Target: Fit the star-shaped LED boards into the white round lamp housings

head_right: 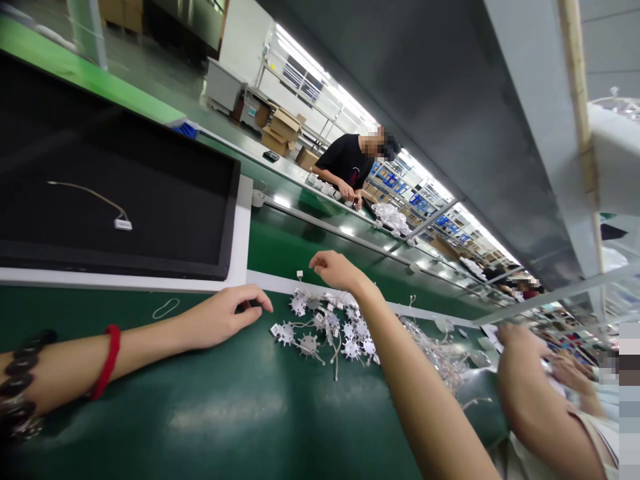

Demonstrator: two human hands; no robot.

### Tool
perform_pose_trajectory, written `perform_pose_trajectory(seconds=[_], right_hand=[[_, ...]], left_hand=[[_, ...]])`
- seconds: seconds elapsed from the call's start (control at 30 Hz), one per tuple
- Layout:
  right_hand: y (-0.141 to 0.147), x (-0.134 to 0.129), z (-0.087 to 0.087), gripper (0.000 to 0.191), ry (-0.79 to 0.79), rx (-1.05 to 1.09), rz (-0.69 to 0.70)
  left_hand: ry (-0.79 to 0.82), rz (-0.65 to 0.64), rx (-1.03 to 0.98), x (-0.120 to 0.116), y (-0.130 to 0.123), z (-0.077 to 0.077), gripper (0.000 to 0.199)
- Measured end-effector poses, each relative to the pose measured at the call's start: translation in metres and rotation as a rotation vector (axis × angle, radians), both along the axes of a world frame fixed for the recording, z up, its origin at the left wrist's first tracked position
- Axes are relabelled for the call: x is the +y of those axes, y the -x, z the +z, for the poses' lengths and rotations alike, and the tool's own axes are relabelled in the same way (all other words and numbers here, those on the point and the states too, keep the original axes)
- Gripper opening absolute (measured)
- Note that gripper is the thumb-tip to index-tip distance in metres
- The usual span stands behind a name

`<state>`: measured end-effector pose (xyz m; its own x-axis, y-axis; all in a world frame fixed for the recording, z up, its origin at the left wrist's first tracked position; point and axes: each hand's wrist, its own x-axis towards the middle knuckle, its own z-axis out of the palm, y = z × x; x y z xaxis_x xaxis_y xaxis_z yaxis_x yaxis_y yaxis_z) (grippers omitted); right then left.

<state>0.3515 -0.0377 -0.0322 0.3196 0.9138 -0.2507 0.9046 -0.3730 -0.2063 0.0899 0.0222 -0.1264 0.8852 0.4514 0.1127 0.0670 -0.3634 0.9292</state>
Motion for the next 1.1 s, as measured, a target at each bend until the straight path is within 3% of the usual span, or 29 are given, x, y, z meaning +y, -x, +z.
perform_pose_trajectory(seconds=[0.13,0.3,0.6,0.77,0.87,0.93,1.1], right_hand=[[0.014,0.036,-0.002,0.015,-0.103,-0.044,0.031],[0.03,0.101,-0.021,0.019,-0.182,-0.013,0.04],[0.023,0.235,-0.057,0.036,-0.365,0.075,-0.179],[0.019,0.283,-0.067,0.032,-0.516,0.128,-0.197],[0.021,0.283,-0.06,0.025,-0.566,0.146,-0.165],[0.02,0.268,-0.048,0.025,-0.592,0.152,-0.116],[0.018,0.185,-0.004,0.03,-0.655,0.109,0.007]], left_hand=[[-0.017,-0.017,-0.004,0.0,0.001,0.001,0.026],[-0.072,-0.046,-0.02,-0.002,0.001,-0.002,0.025],[-0.191,-0.189,-0.044,-0.008,0.0,-0.007,0.025],[-0.232,-0.209,-0.001,-0.009,-0.001,-0.009,0.021],[-0.254,-0.212,-0.005,-0.007,-0.001,-0.011,0.019],[-0.263,-0.209,-0.02,-0.007,-0.001,-0.011,0.019],[-0.267,-0.166,-0.088,-0.007,0.003,-0.011,0.036]])
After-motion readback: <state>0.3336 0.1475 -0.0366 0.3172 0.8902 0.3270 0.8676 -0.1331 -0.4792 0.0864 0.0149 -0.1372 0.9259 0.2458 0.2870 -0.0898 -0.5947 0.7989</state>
